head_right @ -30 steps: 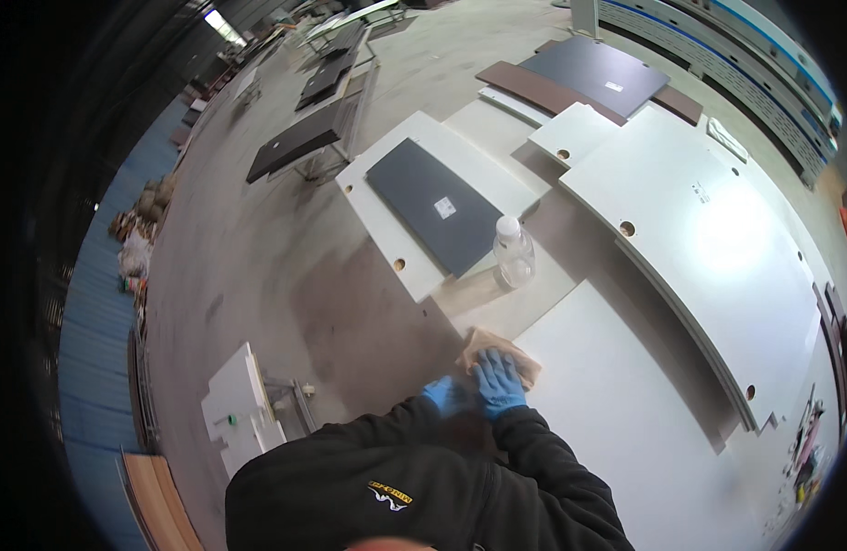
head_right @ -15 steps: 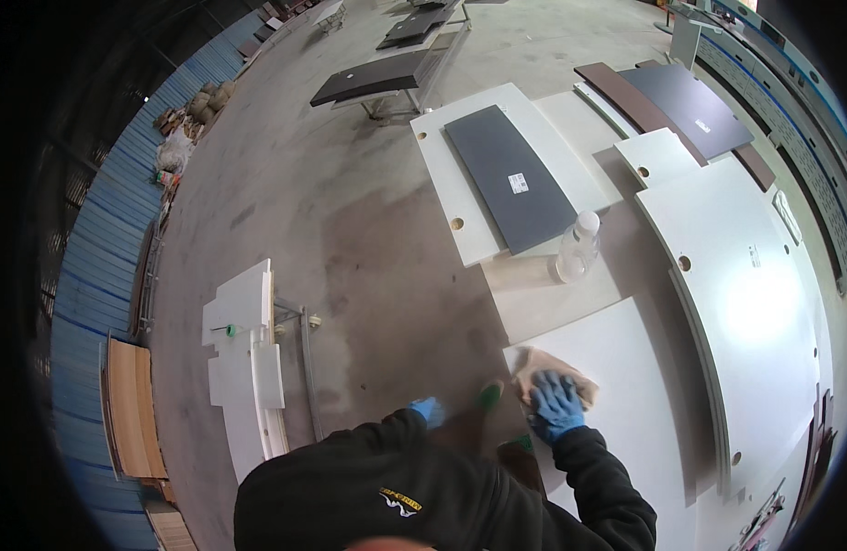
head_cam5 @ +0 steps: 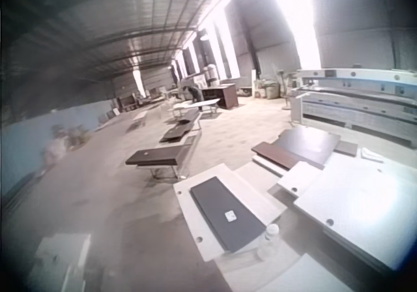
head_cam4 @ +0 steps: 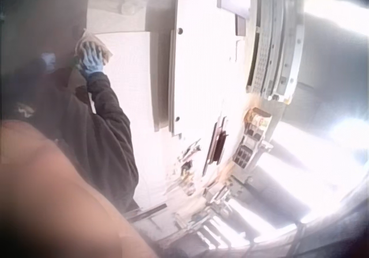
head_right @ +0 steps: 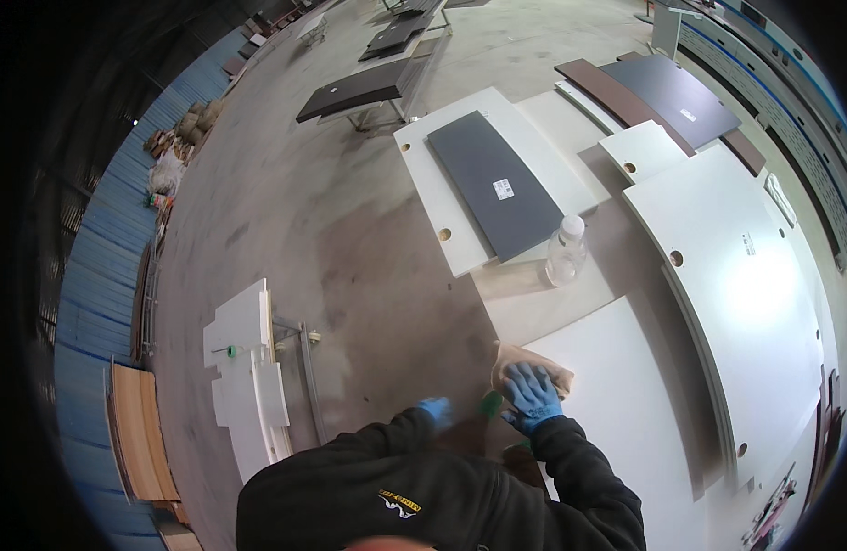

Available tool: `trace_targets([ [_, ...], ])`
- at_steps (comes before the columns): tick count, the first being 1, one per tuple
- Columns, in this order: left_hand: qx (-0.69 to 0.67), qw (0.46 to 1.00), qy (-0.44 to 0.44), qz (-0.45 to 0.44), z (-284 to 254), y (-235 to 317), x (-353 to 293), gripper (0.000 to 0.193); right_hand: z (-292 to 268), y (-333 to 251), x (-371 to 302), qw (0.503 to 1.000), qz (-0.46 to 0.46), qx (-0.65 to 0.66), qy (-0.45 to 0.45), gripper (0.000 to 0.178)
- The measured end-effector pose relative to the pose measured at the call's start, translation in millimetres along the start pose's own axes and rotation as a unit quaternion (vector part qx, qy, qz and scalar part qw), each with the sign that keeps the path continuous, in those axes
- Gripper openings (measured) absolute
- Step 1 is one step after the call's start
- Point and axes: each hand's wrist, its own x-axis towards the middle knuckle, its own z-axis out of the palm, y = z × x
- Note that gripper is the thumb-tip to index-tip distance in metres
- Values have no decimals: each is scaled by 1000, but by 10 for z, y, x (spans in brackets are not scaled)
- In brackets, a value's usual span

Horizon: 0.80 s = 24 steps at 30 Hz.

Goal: The person wipes a large white panel with a cloth, then picks up a plastic bottle and pours liquid onto the cloth. They continue wiping the panel surface and edges, flip the panel over, and wipe the other side. The person repeats the process on multiple panels, handling them one at a time.

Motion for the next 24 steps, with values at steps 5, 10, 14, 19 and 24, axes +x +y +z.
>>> trace_targets([
  [5,-180,969,40,-167,329,30,159,34,239,66,353,999,-15,13,41,79],
  [10,-242,957,3,-161,598,481,-16,43,166,492,269,994,99,2,42,80],
  [14,-261,941,-48,-209,889,1024,-320,62,-210,1380,-66,952,288,-51,94,80],
  [19,-239,930,-169,-223,1259,1498,-566,87,-505,2008,-965,835,545,-44,54,86],
  [24,-240,934,-119,-239,1428,1723,-604,69,-421,1167,-1928,805,560,-182,66,92],
])
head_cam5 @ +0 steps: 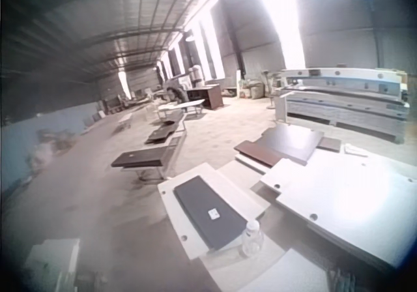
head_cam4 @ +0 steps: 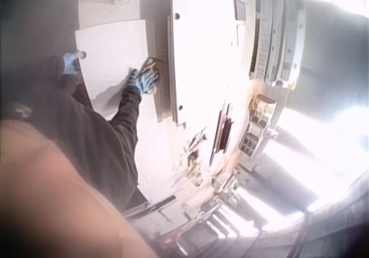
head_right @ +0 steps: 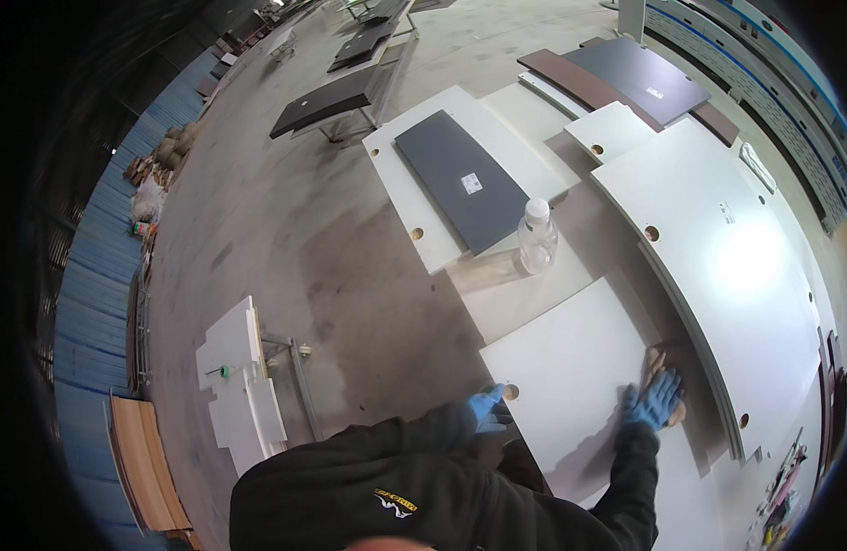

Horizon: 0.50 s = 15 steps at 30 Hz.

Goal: The person wipes a large white panel with a cloth, then picks up a plastic bottle and pours liquid onto the cloth. They continue wiping the panel surface and edges, flip the panel over, and wipe the other side. The person repeats the process on multiple panels, handling them one at a time.

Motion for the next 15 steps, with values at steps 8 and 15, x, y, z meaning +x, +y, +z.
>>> trace_targets([
  [8,-1,964,-239,-121,-485,51,711,65,332,-1647,-1681,941,-296,135,90,75],
  [15,128,988,-67,-61,-220,550,304,82,248,-391,-2409,996,32,56,62,87],
])
